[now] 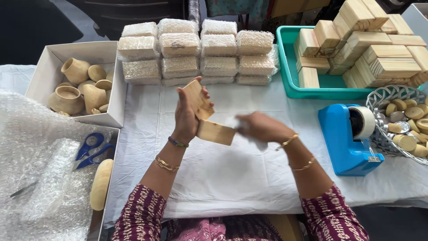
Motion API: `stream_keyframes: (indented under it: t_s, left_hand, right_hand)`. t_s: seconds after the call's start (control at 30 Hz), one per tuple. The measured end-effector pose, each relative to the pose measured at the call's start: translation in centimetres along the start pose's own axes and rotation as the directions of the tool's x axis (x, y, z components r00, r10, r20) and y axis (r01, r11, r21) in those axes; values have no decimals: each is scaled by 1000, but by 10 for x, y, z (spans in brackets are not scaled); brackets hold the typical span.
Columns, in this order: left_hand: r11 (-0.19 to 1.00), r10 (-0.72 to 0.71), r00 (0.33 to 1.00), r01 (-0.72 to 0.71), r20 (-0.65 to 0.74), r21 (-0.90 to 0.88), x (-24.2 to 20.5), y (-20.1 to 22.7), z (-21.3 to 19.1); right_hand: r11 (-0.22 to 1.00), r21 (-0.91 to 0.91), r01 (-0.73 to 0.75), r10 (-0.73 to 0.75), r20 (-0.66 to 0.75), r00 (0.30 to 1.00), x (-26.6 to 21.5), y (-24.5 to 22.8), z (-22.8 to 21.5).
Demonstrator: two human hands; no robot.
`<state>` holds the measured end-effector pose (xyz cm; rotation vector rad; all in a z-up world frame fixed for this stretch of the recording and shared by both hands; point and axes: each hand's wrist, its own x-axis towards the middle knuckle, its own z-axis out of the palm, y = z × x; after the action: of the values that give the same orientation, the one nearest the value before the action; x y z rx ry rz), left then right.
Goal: The person wipes a small wooden block with a white cloth, then wraps it in bubble wrap and secures it with tape. The wrapped block is placed in a stack of similar items. The person repeats the wiping and wrapping process with another wooden block.
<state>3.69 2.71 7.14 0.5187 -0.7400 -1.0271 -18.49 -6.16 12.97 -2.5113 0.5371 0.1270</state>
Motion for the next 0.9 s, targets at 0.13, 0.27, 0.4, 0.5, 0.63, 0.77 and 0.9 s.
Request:
stream_keyframes:
  t_s: [0.13,0.27,0.4,0.5,0.63,0.77,0.9]
  left_hand:
    - [998,-61,997,61,46,-4,-2,-12,6]
    - [943,-248,961,269,125,-198,-9,-27,9]
    - [964,-266,964,266,5,-2,-15,-62,-4]
    - [956,-292,955,292,-54,-18,-13,-53,13]
    - [955,-279,960,278,12,-103,-14,-41,20]
    - [952,-303,951,299,-70,-60,-14,-63,5]
    - [961,-276,961,276,1,7,-14,-23,42]
  right_hand:
    - [780,601,-174,409,-280,868,-1,-21,-12]
    - [843,-8,538,-394,-690,607,29,-5,35]
    - [932,-246,265,-361,-679,640,45,5,34]
    - [930,-200,308,-355,-707,612,37,-11,27]
    - [802,-285,525,-568,-633,525,30,-17,17]
    - [862,-181,474,-458,-681,572,35,-6,21]
    - [842,-223,491,-502,-654,565,33,-6,26]
